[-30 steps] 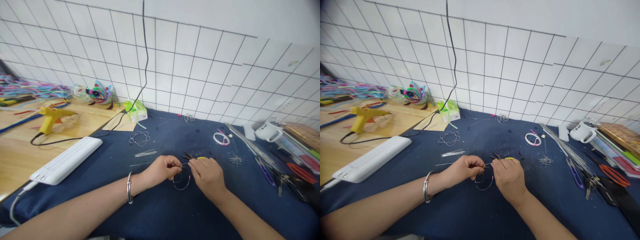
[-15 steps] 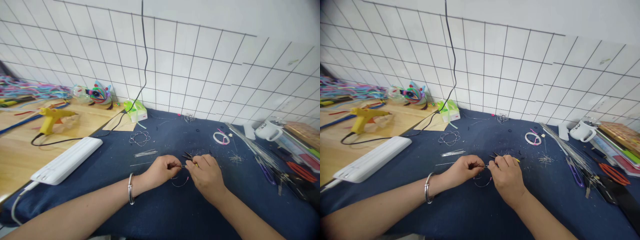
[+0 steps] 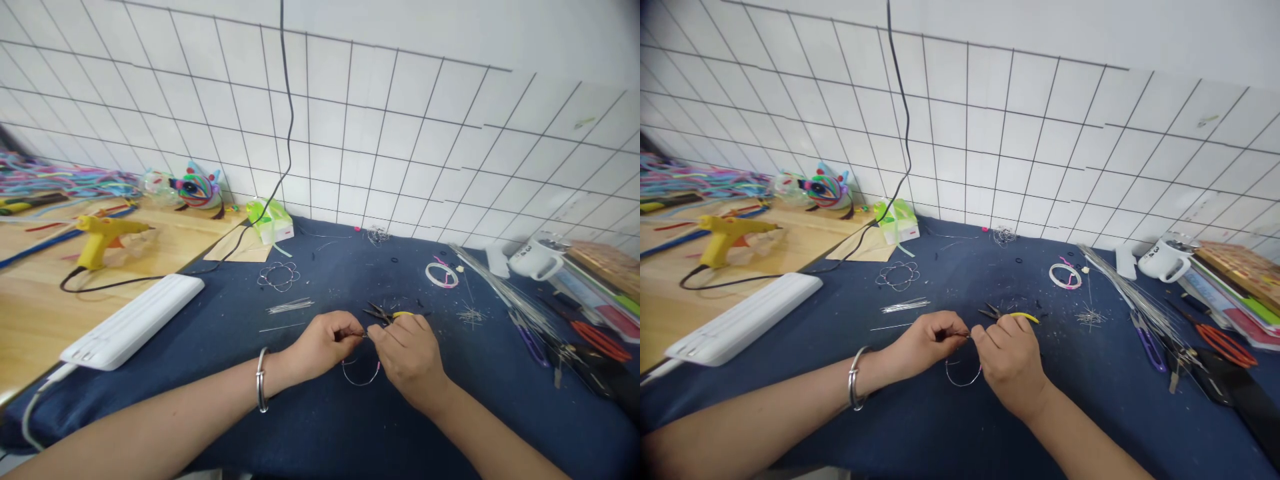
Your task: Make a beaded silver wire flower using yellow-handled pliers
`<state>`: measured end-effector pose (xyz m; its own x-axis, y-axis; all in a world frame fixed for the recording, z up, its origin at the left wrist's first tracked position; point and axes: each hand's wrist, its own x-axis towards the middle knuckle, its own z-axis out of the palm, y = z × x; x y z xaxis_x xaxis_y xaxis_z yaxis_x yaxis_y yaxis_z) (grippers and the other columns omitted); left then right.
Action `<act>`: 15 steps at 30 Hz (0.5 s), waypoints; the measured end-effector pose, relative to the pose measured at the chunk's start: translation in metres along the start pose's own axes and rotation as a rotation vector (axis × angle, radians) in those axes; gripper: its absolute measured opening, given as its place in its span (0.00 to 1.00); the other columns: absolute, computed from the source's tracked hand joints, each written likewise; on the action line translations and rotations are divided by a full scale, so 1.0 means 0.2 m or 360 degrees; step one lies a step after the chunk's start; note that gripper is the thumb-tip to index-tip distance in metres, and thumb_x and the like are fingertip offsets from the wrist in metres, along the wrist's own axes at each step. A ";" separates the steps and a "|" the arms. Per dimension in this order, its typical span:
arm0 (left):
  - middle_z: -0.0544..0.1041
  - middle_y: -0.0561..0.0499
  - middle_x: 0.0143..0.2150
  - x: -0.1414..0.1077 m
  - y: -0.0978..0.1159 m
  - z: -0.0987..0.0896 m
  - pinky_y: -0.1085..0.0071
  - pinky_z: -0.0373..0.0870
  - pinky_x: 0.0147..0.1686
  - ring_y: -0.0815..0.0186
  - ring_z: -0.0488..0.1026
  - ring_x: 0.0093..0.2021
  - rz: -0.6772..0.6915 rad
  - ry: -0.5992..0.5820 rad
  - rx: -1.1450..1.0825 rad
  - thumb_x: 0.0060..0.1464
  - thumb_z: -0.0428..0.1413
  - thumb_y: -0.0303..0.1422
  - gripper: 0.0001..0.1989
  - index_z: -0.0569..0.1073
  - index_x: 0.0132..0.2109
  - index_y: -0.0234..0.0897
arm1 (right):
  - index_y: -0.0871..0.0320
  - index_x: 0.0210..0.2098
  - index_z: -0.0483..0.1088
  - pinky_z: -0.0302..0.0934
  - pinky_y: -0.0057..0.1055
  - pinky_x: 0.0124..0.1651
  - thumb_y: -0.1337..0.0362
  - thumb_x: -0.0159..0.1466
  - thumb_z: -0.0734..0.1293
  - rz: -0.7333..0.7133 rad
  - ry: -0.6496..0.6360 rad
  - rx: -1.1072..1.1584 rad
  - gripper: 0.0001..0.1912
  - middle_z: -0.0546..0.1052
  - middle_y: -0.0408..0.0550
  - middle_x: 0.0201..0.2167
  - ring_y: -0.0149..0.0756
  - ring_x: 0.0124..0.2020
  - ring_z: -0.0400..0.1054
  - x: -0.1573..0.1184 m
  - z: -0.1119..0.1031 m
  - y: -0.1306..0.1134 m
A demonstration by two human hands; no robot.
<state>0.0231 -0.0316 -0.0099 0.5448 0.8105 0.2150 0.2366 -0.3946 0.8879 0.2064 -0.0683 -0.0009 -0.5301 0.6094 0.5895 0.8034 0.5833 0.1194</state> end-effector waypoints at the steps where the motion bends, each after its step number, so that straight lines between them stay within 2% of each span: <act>1: 0.68 0.54 0.26 0.00 0.01 0.00 0.78 0.61 0.28 0.73 0.64 0.27 0.0025 -0.0005 0.0009 0.47 0.48 0.21 0.07 0.70 0.29 0.33 | 0.57 0.39 0.70 0.50 0.34 0.36 0.69 0.60 0.61 0.0013 -0.0001 0.0011 0.09 0.67 0.43 0.20 0.32 0.28 0.57 0.00 0.00 0.00; 7: 0.70 0.52 0.29 -0.01 0.03 -0.02 0.75 0.63 0.33 0.71 0.67 0.31 0.0115 -0.0076 0.0059 0.50 0.49 0.24 0.06 0.71 0.32 0.34 | 0.56 0.33 0.71 0.48 0.31 0.34 0.68 0.60 0.60 0.0063 0.0019 0.0128 0.08 0.65 0.41 0.18 0.30 0.27 0.57 0.03 -0.03 0.01; 15: 0.71 0.52 0.31 0.01 0.01 0.00 0.75 0.64 0.32 0.70 0.67 0.31 -0.0096 -0.0069 -0.0104 0.51 0.52 0.32 0.07 0.72 0.35 0.33 | 0.56 0.33 0.71 0.48 0.32 0.35 0.68 0.60 0.61 0.0135 0.0026 0.0163 0.07 0.67 0.42 0.19 0.32 0.28 0.58 0.04 -0.03 0.02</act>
<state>0.0237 -0.0312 -0.0072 0.5659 0.8119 0.1438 0.2176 -0.3153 0.9237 0.2074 -0.0644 0.0079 -0.4563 0.6505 0.6071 0.8129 0.5822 -0.0129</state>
